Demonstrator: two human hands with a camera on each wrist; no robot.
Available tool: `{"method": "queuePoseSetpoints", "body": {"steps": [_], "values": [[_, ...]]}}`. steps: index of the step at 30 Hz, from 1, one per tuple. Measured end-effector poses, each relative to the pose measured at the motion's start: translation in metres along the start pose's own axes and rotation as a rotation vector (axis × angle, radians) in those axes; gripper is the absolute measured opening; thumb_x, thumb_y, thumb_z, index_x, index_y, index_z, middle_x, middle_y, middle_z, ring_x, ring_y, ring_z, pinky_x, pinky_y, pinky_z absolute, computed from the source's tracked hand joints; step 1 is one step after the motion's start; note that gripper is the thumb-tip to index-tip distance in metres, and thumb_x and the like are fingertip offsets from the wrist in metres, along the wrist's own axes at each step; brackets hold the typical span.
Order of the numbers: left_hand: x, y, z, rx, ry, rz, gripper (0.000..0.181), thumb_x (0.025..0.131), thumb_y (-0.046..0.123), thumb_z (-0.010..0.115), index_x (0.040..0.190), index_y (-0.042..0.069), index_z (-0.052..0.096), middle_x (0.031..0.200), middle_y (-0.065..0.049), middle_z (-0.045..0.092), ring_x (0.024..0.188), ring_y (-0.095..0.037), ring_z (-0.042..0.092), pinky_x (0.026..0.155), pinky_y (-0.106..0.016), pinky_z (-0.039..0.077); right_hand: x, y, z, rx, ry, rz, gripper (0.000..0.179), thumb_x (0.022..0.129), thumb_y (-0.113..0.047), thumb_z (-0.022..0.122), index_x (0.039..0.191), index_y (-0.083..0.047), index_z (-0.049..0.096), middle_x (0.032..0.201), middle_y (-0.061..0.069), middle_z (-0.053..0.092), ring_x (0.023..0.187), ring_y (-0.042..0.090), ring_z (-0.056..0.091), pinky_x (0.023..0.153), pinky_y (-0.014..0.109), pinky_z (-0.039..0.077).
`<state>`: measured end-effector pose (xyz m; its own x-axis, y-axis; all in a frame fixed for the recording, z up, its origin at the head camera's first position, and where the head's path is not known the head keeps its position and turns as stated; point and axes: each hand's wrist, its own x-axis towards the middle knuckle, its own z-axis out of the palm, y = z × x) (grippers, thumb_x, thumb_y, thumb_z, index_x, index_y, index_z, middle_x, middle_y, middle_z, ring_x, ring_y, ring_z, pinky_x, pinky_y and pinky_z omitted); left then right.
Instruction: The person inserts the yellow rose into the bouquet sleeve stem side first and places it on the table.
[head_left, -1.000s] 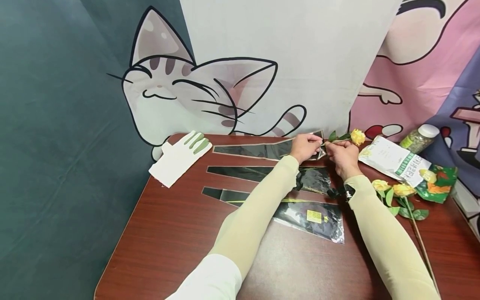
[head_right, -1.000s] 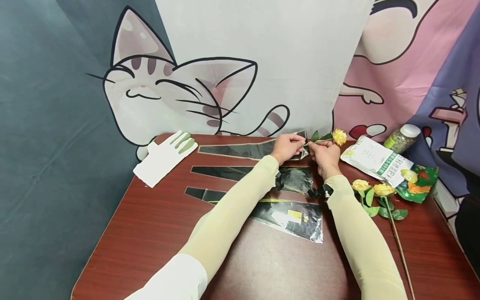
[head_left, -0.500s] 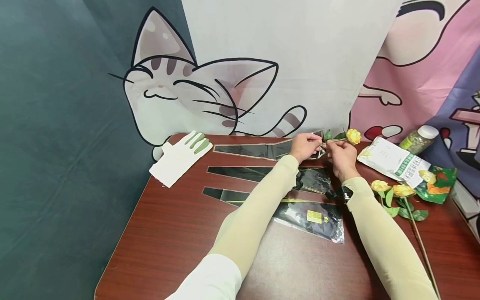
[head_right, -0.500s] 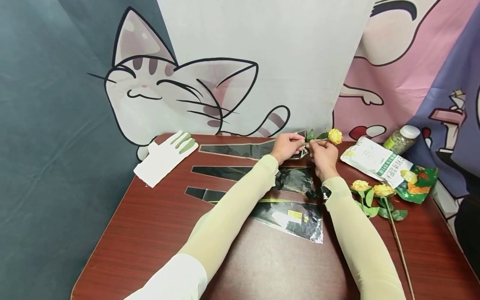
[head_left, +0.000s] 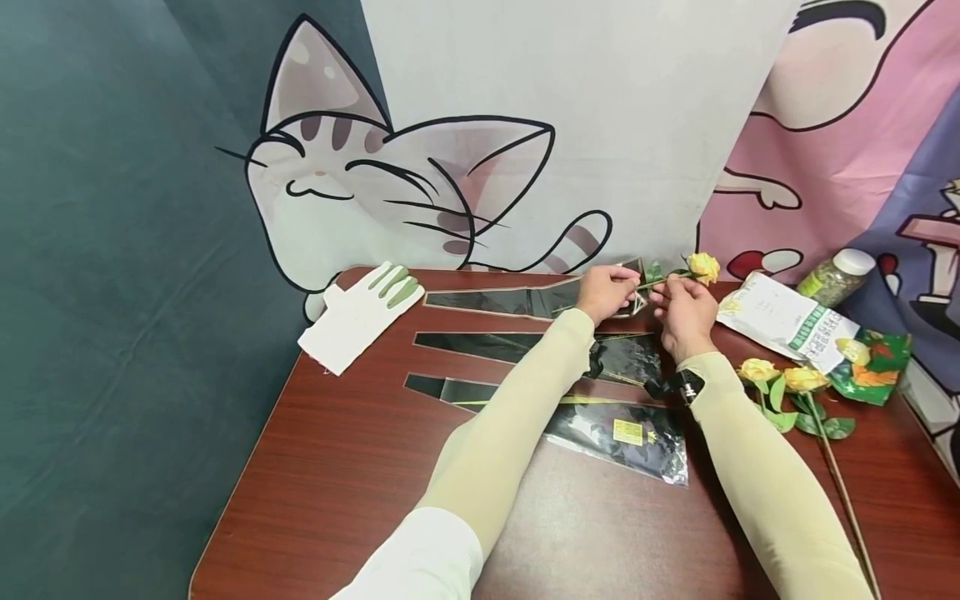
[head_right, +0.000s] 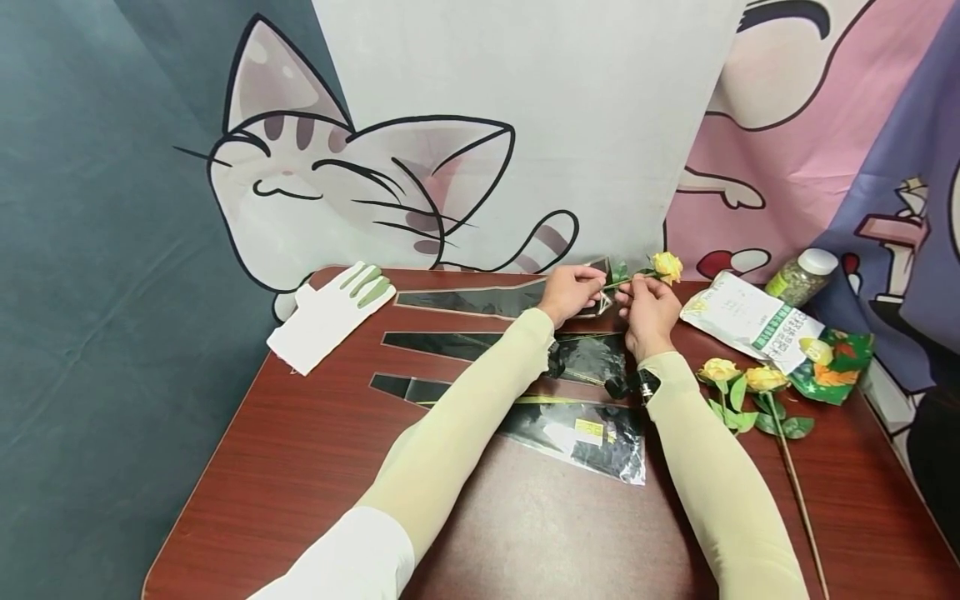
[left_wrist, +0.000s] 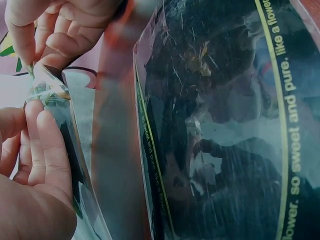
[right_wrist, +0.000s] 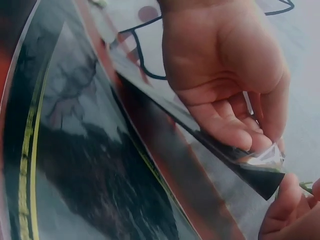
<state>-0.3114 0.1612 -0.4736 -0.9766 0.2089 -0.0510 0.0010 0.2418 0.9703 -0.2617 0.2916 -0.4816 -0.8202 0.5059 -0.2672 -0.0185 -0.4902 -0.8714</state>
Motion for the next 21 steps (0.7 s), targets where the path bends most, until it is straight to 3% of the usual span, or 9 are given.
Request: {"method": "queuePoseSetpoints", "body": {"steps": [7, 14, 21], "values": [[-0.0008, 0.0003, 0.0016, 0.008, -0.005, 0.010, 0.012, 0.101, 0.015, 0.074, 0.106, 0.010, 0.083, 0.078, 0.001, 0.077, 0.061, -0.003, 0.067, 0.057, -0.015, 0.057, -0.0004, -0.0020, 0.0025, 0.073, 0.105, -0.020, 0.004, 0.098, -0.006, 0.074, 0.098, -0.006, 0.069, 0.076, 0.004, 0.077, 0.063, 0.012, 0.076, 0.041, 0.020, 0.050], [0.0006, 0.0004, 0.0045, 0.021, -0.011, 0.002, 0.012, 0.100, 0.016, 0.075, 0.107, 0.011, 0.083, 0.080, 0.000, 0.079, 0.065, -0.008, 0.072, 0.056, -0.015, 0.056, 0.0004, -0.0022, 0.0026, 0.055, 0.098, 0.012, 0.006, 0.097, -0.005, 0.073, 0.095, -0.008, 0.067, 0.075, 0.002, 0.076, 0.058, 0.010, 0.071, 0.039, 0.021, 0.046], [0.0010, 0.0013, 0.0072, 0.024, -0.011, 0.006, 0.011, 0.100, 0.016, 0.075, 0.106, 0.012, 0.084, 0.078, 0.004, 0.077, 0.062, -0.003, 0.069, 0.057, -0.015, 0.057, -0.0001, 0.0008, 0.0037, -0.021, 0.098, 0.046, 0.008, 0.095, -0.006, 0.074, 0.091, -0.010, 0.068, 0.071, -0.002, 0.069, 0.053, 0.008, 0.062, 0.038, 0.022, 0.045]]}}
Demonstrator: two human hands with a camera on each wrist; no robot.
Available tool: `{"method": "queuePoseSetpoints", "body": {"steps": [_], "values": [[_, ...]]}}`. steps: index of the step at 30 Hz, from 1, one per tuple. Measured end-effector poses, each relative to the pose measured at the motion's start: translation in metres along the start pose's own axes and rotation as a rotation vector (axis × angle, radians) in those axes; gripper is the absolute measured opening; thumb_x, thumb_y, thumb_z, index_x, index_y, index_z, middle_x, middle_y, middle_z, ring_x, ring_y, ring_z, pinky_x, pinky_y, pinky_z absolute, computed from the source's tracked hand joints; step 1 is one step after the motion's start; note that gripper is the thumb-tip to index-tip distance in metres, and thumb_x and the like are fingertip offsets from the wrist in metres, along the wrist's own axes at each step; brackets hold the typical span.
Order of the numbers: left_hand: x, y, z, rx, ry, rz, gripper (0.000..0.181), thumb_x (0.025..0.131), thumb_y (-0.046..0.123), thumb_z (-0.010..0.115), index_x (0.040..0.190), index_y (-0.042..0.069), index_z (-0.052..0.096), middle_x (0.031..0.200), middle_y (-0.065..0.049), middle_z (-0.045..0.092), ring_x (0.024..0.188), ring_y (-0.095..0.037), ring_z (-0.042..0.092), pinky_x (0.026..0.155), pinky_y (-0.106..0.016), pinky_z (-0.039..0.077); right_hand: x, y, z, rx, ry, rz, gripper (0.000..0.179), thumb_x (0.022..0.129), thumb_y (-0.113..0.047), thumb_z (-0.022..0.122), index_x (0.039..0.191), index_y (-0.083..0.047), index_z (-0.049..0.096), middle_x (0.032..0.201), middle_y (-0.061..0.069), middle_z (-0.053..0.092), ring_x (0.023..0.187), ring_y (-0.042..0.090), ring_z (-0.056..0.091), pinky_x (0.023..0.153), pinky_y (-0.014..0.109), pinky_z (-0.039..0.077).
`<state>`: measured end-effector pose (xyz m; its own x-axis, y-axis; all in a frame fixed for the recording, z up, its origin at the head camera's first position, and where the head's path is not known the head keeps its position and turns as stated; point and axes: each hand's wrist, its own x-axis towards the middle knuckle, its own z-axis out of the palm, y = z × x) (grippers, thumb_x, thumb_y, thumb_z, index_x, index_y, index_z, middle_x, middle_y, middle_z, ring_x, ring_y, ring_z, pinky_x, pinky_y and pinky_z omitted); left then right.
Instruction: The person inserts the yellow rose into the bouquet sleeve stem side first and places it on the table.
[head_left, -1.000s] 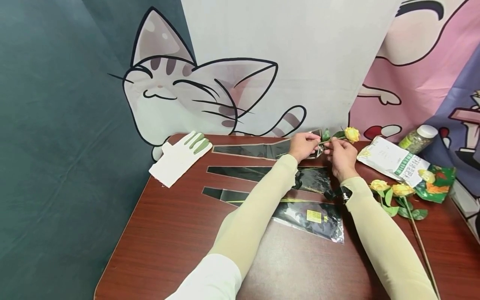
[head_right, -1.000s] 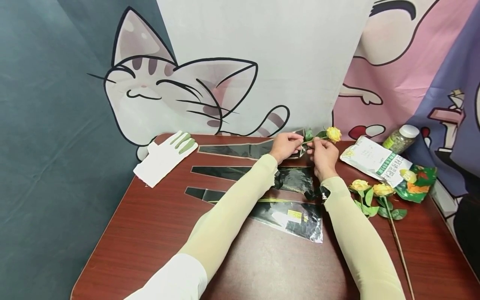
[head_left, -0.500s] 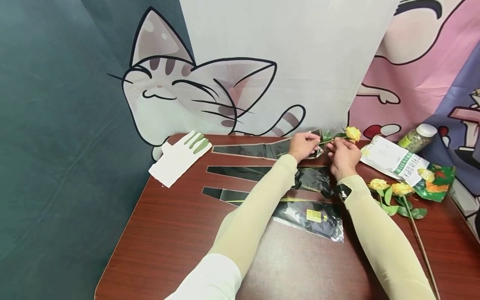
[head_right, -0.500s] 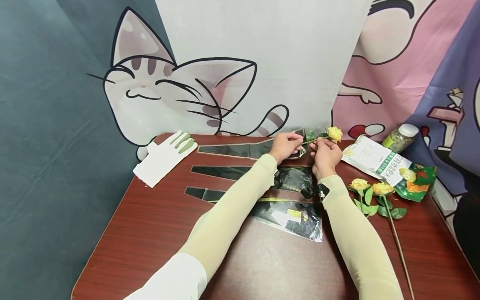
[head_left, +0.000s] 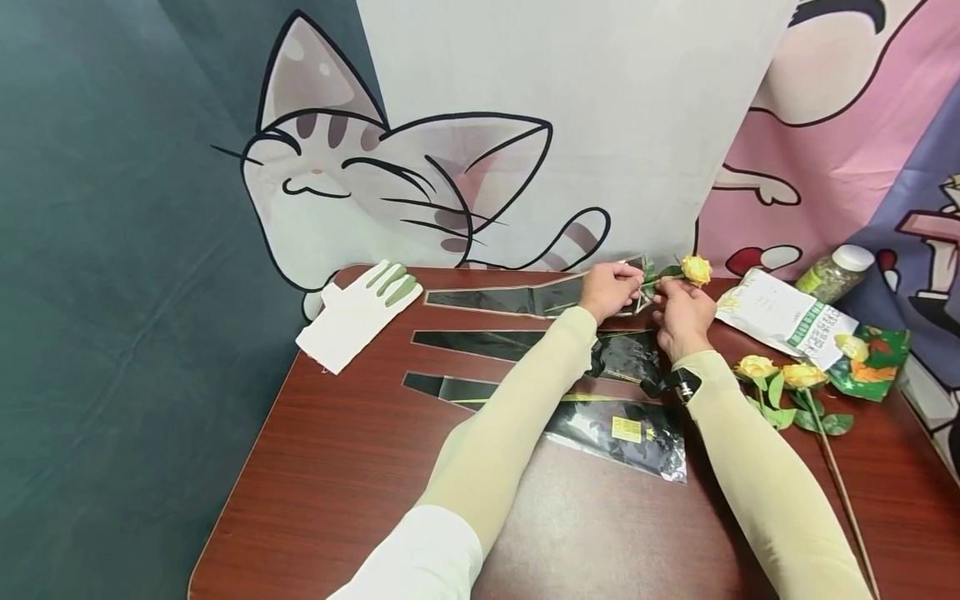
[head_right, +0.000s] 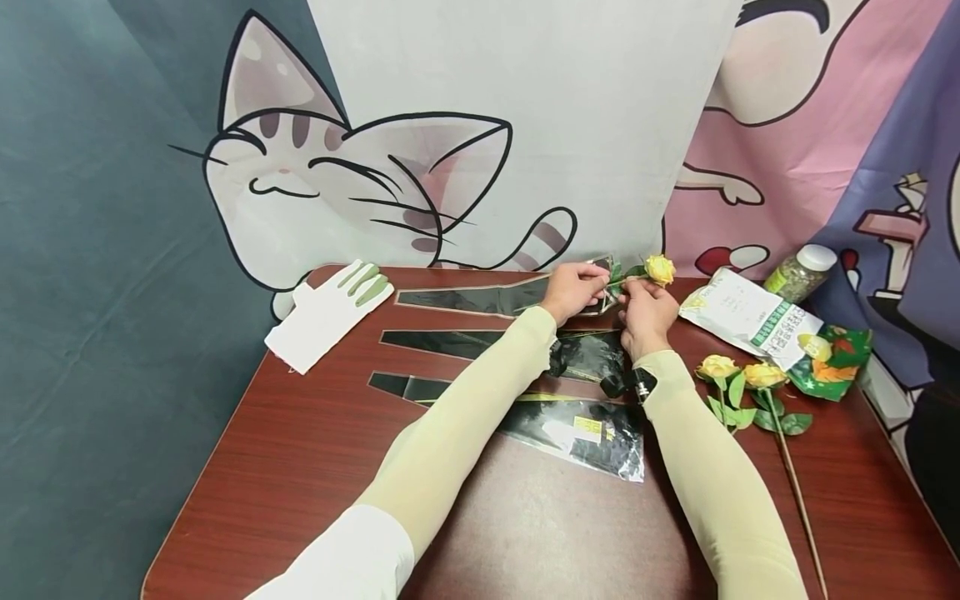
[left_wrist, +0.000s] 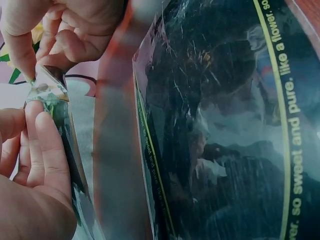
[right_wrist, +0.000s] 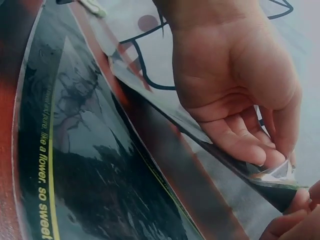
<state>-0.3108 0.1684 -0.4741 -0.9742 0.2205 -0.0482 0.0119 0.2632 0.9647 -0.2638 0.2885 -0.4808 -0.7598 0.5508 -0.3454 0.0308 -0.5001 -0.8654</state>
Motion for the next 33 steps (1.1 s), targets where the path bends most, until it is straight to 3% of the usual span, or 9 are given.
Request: {"method": "queuePoseSetpoints", "body": {"steps": [6, 14, 25, 29, 33], "values": [[0.001, 0.003, 0.001, -0.008, -0.008, 0.001, 0.011, 0.100, 0.015, 0.075, 0.106, 0.012, 0.083, 0.079, 0.003, 0.077, 0.062, -0.003, 0.069, 0.057, -0.016, 0.057, -0.002, 0.003, 0.002, -0.064, 0.014, -0.028, 0.014, 0.092, -0.010, 0.078, 0.085, -0.014, 0.067, 0.069, -0.007, 0.056, 0.048, 0.007, 0.047, 0.041, 0.023, 0.038], [-0.003, 0.009, 0.002, -0.016, -0.003, -0.004, 0.012, 0.100, 0.014, 0.075, 0.108, 0.010, 0.083, 0.079, 0.000, 0.078, 0.061, -0.004, 0.068, 0.057, -0.015, 0.057, -0.003, 0.008, 0.002, -0.093, 0.007, -0.025, 0.013, 0.092, -0.013, 0.080, 0.084, -0.015, 0.070, 0.071, -0.009, 0.059, 0.050, 0.006, 0.048, 0.041, 0.023, 0.037], [-0.004, 0.009, 0.001, -0.036, -0.005, 0.017, 0.013, 0.100, 0.013, 0.074, 0.108, 0.007, 0.083, 0.079, 0.000, 0.077, 0.061, -0.003, 0.067, 0.058, -0.015, 0.057, -0.005, 0.007, 0.004, -0.119, -0.044, 0.065, 0.013, 0.094, -0.013, 0.076, 0.084, -0.014, 0.067, 0.056, -0.009, 0.056, 0.038, 0.007, 0.045, 0.039, 0.024, 0.036], [-0.002, 0.008, 0.001, -0.036, -0.008, 0.015, 0.012, 0.101, 0.014, 0.074, 0.107, 0.009, 0.083, 0.080, 0.000, 0.078, 0.061, -0.003, 0.067, 0.058, -0.015, 0.058, -0.004, 0.005, 0.003, -0.098, -0.056, 0.088, 0.016, 0.093, -0.016, 0.079, 0.081, -0.015, 0.068, 0.055, -0.008, 0.061, 0.041, 0.007, 0.050, 0.039, 0.024, 0.036], [-0.001, 0.007, 0.001, -0.045, -0.005, 0.007, 0.011, 0.100, 0.014, 0.075, 0.106, 0.011, 0.083, 0.080, 0.001, 0.077, 0.061, -0.002, 0.067, 0.058, -0.016, 0.058, -0.007, 0.004, 0.000, -0.059, -0.074, 0.111, 0.015, 0.095, -0.027, 0.079, 0.088, -0.015, 0.076, 0.069, -0.008, 0.072, 0.049, 0.007, 0.056, 0.041, 0.024, 0.039]]}}
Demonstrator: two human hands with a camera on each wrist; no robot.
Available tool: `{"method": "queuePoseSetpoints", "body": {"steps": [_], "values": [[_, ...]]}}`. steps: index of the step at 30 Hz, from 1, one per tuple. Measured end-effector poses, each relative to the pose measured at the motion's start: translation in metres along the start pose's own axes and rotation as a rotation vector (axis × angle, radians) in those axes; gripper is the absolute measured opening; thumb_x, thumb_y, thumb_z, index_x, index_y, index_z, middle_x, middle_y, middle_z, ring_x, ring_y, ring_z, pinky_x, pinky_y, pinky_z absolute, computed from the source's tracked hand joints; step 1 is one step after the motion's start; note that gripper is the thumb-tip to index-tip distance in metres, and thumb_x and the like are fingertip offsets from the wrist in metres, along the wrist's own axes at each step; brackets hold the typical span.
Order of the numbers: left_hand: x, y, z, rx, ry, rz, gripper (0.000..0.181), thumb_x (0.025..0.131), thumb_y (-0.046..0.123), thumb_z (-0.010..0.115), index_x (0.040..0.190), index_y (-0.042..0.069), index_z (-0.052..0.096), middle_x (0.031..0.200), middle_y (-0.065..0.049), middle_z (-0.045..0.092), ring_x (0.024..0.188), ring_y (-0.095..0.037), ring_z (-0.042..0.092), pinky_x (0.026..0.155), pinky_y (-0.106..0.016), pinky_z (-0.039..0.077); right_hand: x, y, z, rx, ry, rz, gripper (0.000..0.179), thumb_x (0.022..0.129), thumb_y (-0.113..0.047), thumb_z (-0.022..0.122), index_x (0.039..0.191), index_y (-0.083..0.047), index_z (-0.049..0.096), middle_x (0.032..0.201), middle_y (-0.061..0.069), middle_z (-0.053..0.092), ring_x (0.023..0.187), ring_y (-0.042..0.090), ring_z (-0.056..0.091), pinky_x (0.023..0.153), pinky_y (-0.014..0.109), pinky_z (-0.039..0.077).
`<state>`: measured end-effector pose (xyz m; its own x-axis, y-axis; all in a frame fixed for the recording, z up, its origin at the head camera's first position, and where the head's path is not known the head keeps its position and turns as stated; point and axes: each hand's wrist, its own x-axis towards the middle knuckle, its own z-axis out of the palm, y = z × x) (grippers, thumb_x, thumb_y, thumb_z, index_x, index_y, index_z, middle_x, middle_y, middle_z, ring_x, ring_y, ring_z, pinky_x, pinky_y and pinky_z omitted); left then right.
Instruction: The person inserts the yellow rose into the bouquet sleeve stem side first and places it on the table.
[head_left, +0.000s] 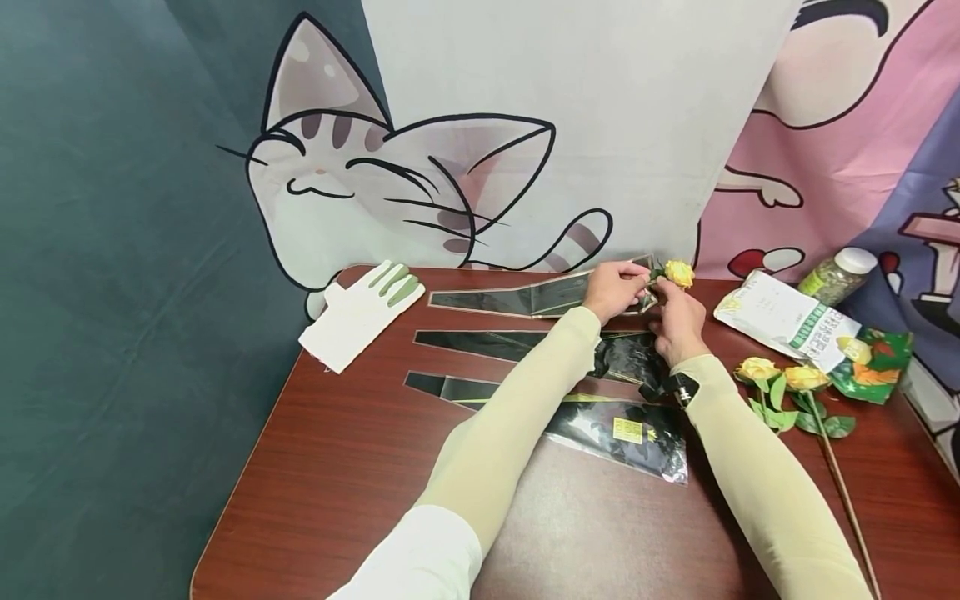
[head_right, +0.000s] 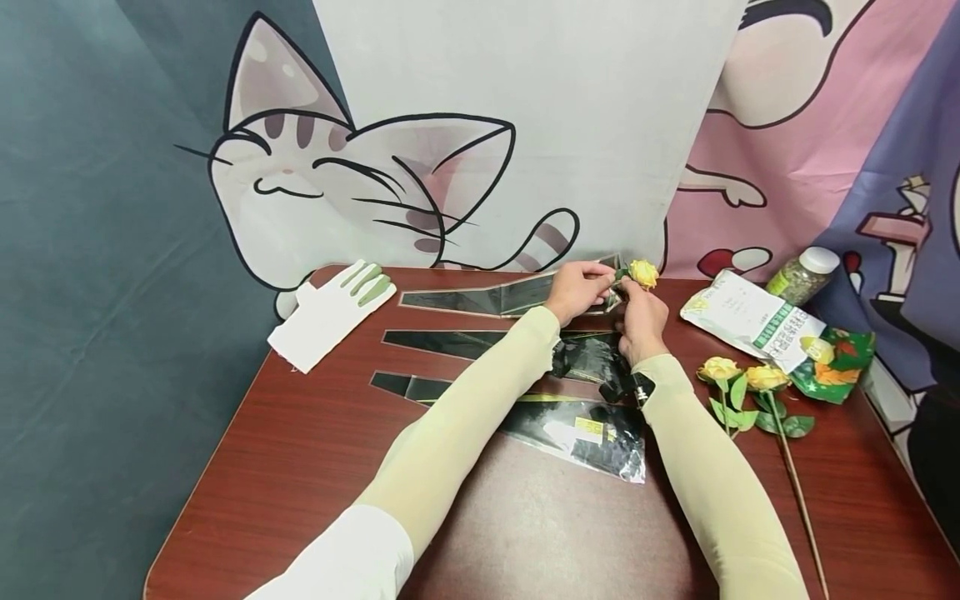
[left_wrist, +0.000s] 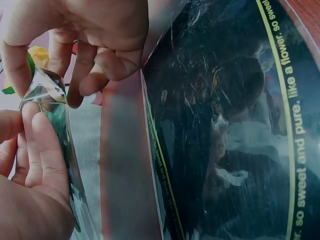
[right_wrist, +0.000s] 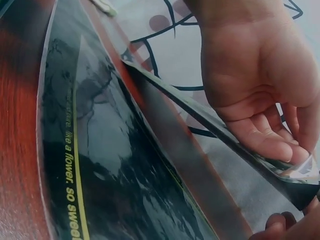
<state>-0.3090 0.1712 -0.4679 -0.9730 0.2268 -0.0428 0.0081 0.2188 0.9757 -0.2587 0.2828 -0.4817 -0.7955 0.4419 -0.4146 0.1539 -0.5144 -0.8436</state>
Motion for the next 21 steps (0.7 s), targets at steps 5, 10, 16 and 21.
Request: {"method": "queuePoseSetpoints", "body": {"steps": [5, 10, 16, 21], "values": [[0.000, 0.000, 0.002, -0.016, 0.003, 0.014, 0.011, 0.100, 0.014, 0.075, 0.106, 0.011, 0.084, 0.077, 0.001, 0.076, 0.060, -0.003, 0.067, 0.057, -0.017, 0.058, -0.003, 0.001, -0.002, 0.081, 0.002, 0.003, 0.039, 0.098, -0.052, 0.073, 0.089, -0.014, 0.077, 0.075, -0.006, 0.073, 0.054, 0.009, 0.058, 0.042, 0.024, 0.039], [-0.002, 0.002, 0.002, -0.017, -0.008, 0.027, 0.012, 0.100, 0.014, 0.075, 0.107, 0.010, 0.083, 0.078, 0.001, 0.077, 0.061, -0.004, 0.068, 0.057, -0.017, 0.058, -0.001, 0.000, -0.004, 0.178, 0.019, -0.003, 0.056, 0.103, -0.063, 0.056, 0.086, -0.014, 0.076, 0.074, -0.004, 0.074, 0.059, 0.013, 0.058, 0.041, 0.028, 0.039], [-0.004, 0.003, -0.001, -0.005, -0.018, 0.041, 0.012, 0.100, 0.013, 0.074, 0.107, 0.009, 0.083, 0.079, -0.002, 0.078, 0.063, -0.006, 0.070, 0.057, -0.016, 0.057, 0.005, -0.003, -0.006, 0.280, 0.101, -0.013, 0.039, 0.097, -0.043, 0.073, 0.075, -0.012, 0.065, 0.068, -0.001, 0.071, 0.062, 0.014, 0.064, 0.042, 0.029, 0.044], [-0.004, 0.002, -0.002, 0.001, -0.019, 0.049, 0.012, 0.100, 0.013, 0.074, 0.108, 0.009, 0.083, 0.079, -0.002, 0.078, 0.064, -0.008, 0.071, 0.056, -0.015, 0.057, 0.010, -0.007, -0.009, 0.279, 0.104, -0.044, 0.020, 0.095, -0.032, 0.076, 0.091, -0.014, 0.066, 0.077, -0.001, 0.076, 0.065, 0.014, 0.073, 0.040, 0.026, 0.045]]}}
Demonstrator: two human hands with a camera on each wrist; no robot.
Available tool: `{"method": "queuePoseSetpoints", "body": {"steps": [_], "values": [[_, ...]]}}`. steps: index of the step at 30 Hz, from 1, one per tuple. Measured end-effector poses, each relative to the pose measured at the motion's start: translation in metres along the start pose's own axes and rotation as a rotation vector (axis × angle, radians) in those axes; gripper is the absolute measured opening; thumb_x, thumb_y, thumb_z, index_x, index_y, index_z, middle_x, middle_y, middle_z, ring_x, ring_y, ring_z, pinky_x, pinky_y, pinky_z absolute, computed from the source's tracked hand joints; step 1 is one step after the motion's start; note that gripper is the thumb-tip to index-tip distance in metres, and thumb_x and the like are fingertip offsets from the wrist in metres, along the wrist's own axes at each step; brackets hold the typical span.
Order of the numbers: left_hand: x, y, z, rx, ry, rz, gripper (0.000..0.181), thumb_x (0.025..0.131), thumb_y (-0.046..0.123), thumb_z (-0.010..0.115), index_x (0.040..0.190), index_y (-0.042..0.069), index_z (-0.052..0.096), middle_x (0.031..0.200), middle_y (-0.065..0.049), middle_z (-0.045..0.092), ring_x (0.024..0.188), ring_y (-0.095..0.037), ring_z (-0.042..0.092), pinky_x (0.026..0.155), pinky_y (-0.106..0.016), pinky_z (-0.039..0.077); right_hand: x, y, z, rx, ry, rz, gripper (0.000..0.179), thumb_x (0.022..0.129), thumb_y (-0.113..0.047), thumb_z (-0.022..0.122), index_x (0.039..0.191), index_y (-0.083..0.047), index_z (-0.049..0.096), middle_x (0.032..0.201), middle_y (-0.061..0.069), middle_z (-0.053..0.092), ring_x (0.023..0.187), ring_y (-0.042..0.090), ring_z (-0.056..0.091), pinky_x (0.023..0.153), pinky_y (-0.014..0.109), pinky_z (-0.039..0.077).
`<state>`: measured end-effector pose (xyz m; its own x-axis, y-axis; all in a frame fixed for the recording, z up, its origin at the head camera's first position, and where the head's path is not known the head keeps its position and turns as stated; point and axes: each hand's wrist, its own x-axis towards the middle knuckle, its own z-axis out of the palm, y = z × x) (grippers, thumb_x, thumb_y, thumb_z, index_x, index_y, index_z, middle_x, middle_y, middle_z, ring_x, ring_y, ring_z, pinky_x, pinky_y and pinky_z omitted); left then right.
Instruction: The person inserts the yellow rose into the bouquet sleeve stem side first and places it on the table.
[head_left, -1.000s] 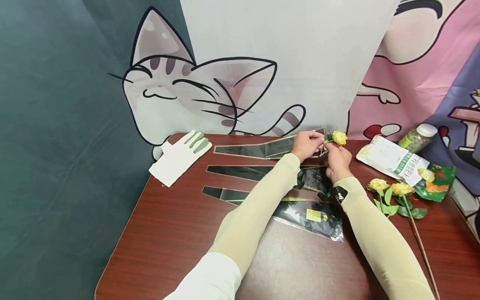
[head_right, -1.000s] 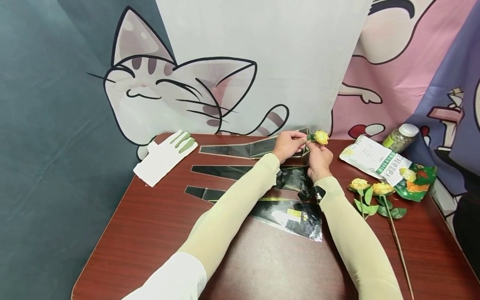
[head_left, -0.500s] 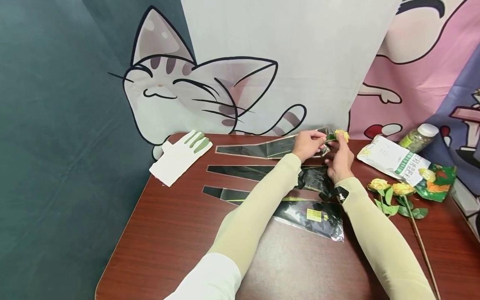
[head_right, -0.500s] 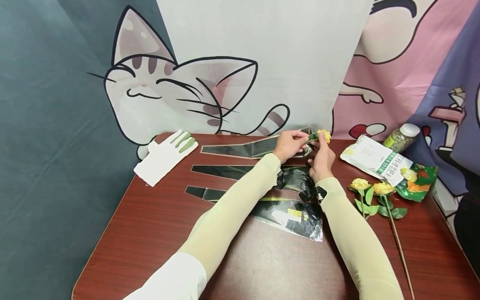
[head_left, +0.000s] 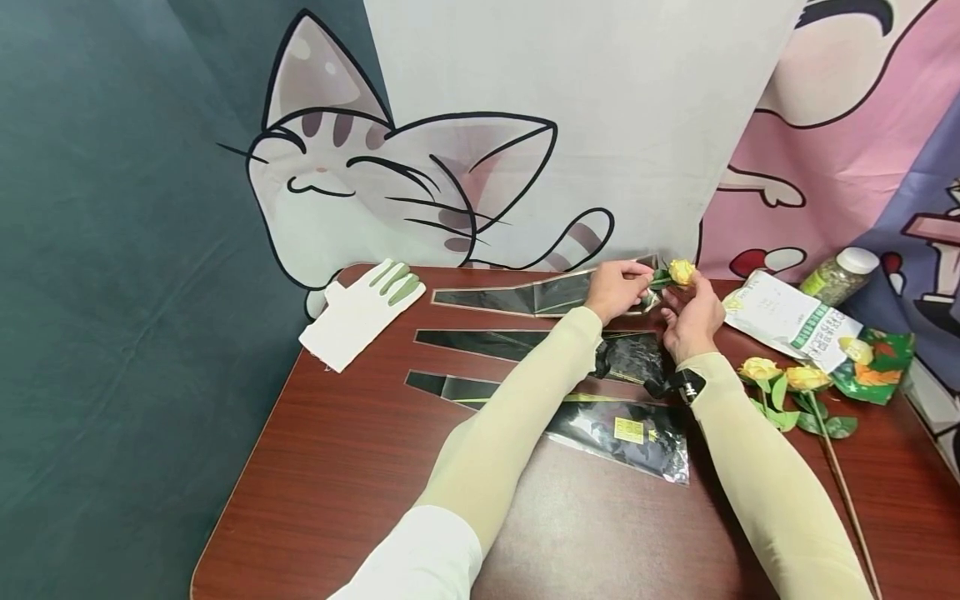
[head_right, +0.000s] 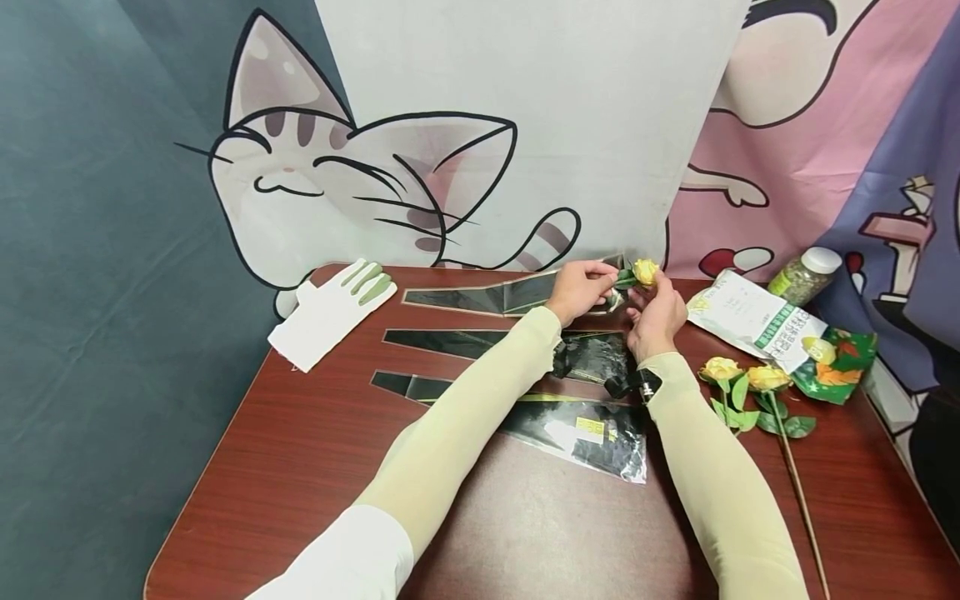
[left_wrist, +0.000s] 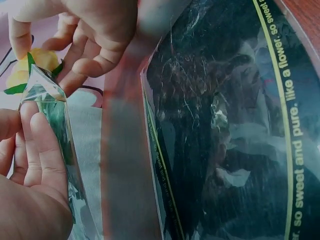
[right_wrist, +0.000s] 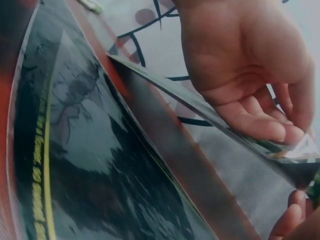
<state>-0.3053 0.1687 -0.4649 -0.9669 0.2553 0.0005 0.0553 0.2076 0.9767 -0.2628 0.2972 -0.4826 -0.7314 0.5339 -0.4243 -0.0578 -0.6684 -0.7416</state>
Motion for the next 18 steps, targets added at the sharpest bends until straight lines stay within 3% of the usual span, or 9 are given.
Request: {"method": "queuePoseSetpoints", "body": {"steps": [3, 5, 11, 18], "values": [[0.0002, 0.0000, -0.0005, 0.016, 0.004, 0.001, 0.012, 0.100, 0.013, 0.074, 0.107, 0.009, 0.083, 0.079, -0.002, 0.078, 0.065, -0.008, 0.071, 0.056, -0.015, 0.057, 0.0010, -0.0033, -0.0014, -0.027, -0.050, -0.034, 0.015, 0.097, -0.025, 0.072, 0.106, -0.016, 0.065, 0.079, 0.000, 0.074, 0.060, 0.015, 0.073, 0.037, 0.026, 0.044], [0.0000, 0.0005, -0.0010, 0.050, 0.005, 0.005, 0.012, 0.101, 0.015, 0.074, 0.107, 0.011, 0.083, 0.078, -0.001, 0.078, 0.065, -0.007, 0.072, 0.056, -0.015, 0.056, 0.0008, -0.0054, -0.0027, -0.045, -0.079, -0.050, 0.014, 0.098, -0.022, 0.071, 0.107, -0.014, 0.064, 0.078, 0.000, 0.074, 0.058, 0.015, 0.072, 0.036, 0.025, 0.044], [-0.0027, 0.0027, -0.0009, 0.144, 0.010, 0.021, 0.011, 0.100, 0.020, 0.075, 0.105, 0.016, 0.084, 0.075, 0.005, 0.077, 0.062, -0.005, 0.071, 0.055, -0.014, 0.054, 0.0008, -0.0085, -0.0072, -0.062, -0.129, -0.006, 0.009, 0.098, -0.018, 0.072, 0.100, -0.010, 0.070, 0.072, 0.000, 0.072, 0.054, 0.014, 0.067, 0.037, 0.023, 0.043], [-0.0026, 0.0027, -0.0007, 0.135, 0.005, 0.014, 0.011, 0.100, 0.019, 0.075, 0.106, 0.016, 0.084, 0.074, 0.004, 0.077, 0.059, -0.003, 0.069, 0.054, -0.014, 0.054, -0.0001, -0.0031, -0.0059, -0.084, -0.133, -0.046, 0.006, 0.095, -0.013, 0.075, 0.092, -0.009, 0.072, 0.067, 0.000, 0.067, 0.053, 0.012, 0.062, 0.039, 0.024, 0.043]]}}
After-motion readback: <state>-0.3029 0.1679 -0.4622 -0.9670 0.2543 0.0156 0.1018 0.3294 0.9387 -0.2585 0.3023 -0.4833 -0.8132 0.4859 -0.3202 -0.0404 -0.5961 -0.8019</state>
